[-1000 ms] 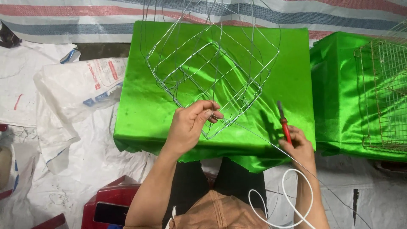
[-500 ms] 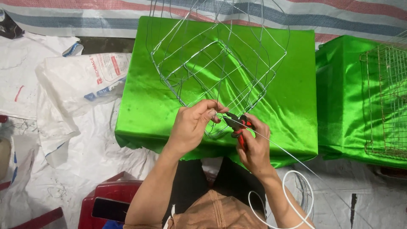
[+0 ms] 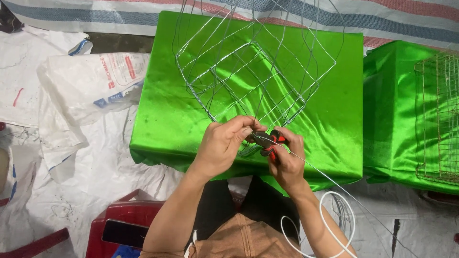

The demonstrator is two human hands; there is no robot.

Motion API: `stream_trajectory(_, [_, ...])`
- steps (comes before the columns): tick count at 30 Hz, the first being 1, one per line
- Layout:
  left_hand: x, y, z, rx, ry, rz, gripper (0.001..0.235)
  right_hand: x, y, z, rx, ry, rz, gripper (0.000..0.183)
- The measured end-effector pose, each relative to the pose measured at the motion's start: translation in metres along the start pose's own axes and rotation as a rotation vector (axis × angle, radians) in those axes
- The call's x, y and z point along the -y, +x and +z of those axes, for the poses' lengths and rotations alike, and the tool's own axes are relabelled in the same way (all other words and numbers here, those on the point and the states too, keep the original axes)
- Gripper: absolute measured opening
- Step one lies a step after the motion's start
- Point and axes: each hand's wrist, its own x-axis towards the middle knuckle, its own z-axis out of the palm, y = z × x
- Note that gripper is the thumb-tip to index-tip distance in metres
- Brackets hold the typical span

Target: Assembling and adjusting a wire cage structure using pliers and hands to ensure proper alignment.

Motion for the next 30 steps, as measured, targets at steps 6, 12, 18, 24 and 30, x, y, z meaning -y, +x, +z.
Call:
stream_trajectory(6, [0.000,0.000,0.002,0.003,-0.015,0.005,0.020,0.001,0.006,0.001,-0.053,-0.030,-0.030,0.008])
stream_trajectory(12, [-0.003,0.001,0.004,0.013,-0.016,-0.012,0.022,0.003,0.007,0.007,-0.148,-0.119,-0.086,0.017])
stream_trajectory(18, [-0.002,0.004,0.006,0.021,-0.021,-0.005,0.024,0.008,0.002,0.011,-0.185,-0.114,-0.054,0.019])
stream_trajectory(24, [0.000,0.005,0.005,0.007,-0.014,-0.028,0.023,0.014,0.008,0.000,-0.057,0.036,0.061,0.014])
stream_trajectory(30, [0.003,0.003,0.006,0.007,-0.020,-0.013,0.022,0.007,0.000,-0.006,-0.015,-0.243,-0.002,0.025])
